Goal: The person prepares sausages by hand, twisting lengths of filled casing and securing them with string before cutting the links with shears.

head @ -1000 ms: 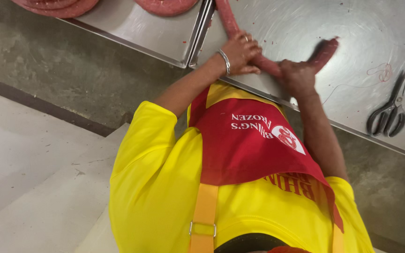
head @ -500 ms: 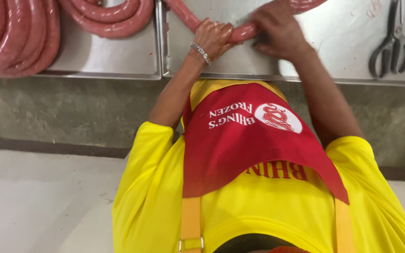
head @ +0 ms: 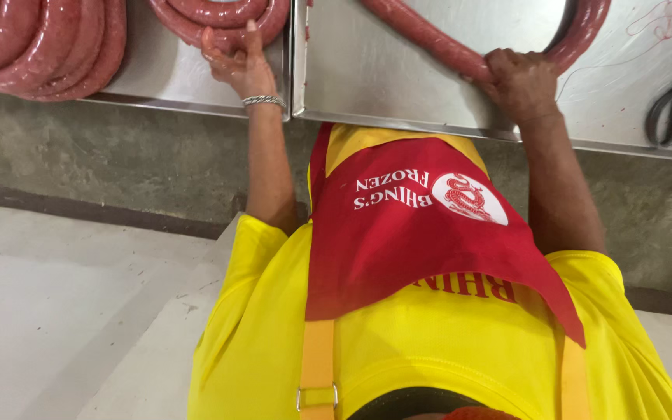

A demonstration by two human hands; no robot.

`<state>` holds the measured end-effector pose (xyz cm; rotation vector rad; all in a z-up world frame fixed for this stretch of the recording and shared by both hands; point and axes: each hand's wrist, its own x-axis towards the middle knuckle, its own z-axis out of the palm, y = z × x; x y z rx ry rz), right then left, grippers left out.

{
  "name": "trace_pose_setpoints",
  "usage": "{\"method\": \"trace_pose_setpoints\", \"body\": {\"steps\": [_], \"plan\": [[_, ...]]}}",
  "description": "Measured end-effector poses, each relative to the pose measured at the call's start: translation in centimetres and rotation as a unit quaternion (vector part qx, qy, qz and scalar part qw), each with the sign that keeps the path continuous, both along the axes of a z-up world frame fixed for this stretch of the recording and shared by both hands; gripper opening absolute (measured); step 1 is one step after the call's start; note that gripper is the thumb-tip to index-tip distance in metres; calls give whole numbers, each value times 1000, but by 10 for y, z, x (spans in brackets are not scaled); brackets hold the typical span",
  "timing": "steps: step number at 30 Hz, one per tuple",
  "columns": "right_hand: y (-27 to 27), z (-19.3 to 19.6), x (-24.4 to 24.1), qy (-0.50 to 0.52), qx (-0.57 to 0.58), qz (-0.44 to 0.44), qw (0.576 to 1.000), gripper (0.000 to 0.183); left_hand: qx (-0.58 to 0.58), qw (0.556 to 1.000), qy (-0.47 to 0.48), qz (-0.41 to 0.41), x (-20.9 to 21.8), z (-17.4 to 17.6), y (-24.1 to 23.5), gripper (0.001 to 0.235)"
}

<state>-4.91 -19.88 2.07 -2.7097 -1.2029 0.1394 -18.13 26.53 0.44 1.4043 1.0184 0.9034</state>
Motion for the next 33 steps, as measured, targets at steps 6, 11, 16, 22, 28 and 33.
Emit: {"method": "trace_pose_setpoints", "body": {"steps": [6,11,16,22,28,33], "plan": [[-15,10,-9,-17,13,-12,1000,37,-274,950,-138,-59,3,29,-49,100],[-26,11,-26,-24,40,-35,998,33,-238,954,-178,-25,35,-12,20,83],[-12,35,-45,-3,25,-98,995,37,1,993,-101,-53,57,-80,176,43],[100,59,-55,-11,215,20,976,71,248,956,122,-96,54,-84,218,74],[269,21,-42,-9,188,90,978,69,330,924,189,-41,24,-38,67,52],[299,5,-54,-54,195,97,974,56,303,940,106,-115,-21,16,22,36]]}}
